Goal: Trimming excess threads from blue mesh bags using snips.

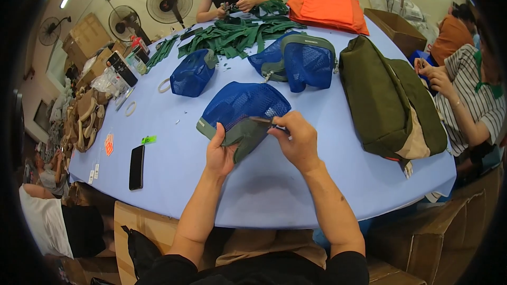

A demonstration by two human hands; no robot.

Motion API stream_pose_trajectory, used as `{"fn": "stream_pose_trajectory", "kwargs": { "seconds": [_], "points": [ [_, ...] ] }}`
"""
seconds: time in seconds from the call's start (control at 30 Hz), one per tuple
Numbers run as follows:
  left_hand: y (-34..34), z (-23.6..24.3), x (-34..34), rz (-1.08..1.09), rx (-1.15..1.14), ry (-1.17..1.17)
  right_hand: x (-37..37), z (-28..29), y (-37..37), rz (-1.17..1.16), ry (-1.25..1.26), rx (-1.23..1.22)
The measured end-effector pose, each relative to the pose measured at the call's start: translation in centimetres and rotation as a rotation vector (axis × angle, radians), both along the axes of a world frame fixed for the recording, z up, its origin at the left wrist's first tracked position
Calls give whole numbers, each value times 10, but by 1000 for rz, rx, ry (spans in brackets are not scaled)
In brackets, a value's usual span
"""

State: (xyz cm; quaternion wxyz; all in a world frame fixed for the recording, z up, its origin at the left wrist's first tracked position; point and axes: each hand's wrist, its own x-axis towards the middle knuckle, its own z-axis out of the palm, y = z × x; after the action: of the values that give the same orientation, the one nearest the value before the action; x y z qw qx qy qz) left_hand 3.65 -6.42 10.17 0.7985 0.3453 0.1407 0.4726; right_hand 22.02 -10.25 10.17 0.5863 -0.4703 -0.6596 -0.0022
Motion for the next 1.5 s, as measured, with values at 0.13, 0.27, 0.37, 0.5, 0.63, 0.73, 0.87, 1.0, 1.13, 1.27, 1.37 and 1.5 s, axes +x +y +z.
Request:
{"fn": "stream_pose_trajectory", "kwargs": {
  "seconds": [0.13,0.27,0.37,0.5,0.63,0.73,0.87,1.0,1.13,1.27,1.37,1.5],
  "points": [
    [-1,0,1,72,-42,-29,-4,0,-4,61,232,-89],
    [-7,-1,9,44,-12,19,-16,-7,1,148,279,-37],
    [-13,-4,18,16,22,72,-24,-2,2,99,165,6],
    [-11,-12,20,-11,23,90,-17,-8,1,70,66,-21],
    [-8,-3,17,28,-28,36,-14,1,2,37,306,-34],
    [-5,3,6,83,-45,-18,-13,5,-6,150,245,-26],
    [-5,1,3,106,-64,-65,-8,2,-11,268,215,-106],
    [-3,0,1,88,-66,-108,-6,-6,-4,258,252,-83],
    [-2,-2,-1,111,-61,-104,-6,3,-1,17,104,-56],
    [0,-4,0,88,-84,-124,-3,7,-2,-46,65,-52],
    [2,-5,-2,64,-46,-145,2,6,-1,-78,-42,33],
    [1,-5,-2,62,-48,-135,3,4,0,-64,-102,44]
  ]
}}
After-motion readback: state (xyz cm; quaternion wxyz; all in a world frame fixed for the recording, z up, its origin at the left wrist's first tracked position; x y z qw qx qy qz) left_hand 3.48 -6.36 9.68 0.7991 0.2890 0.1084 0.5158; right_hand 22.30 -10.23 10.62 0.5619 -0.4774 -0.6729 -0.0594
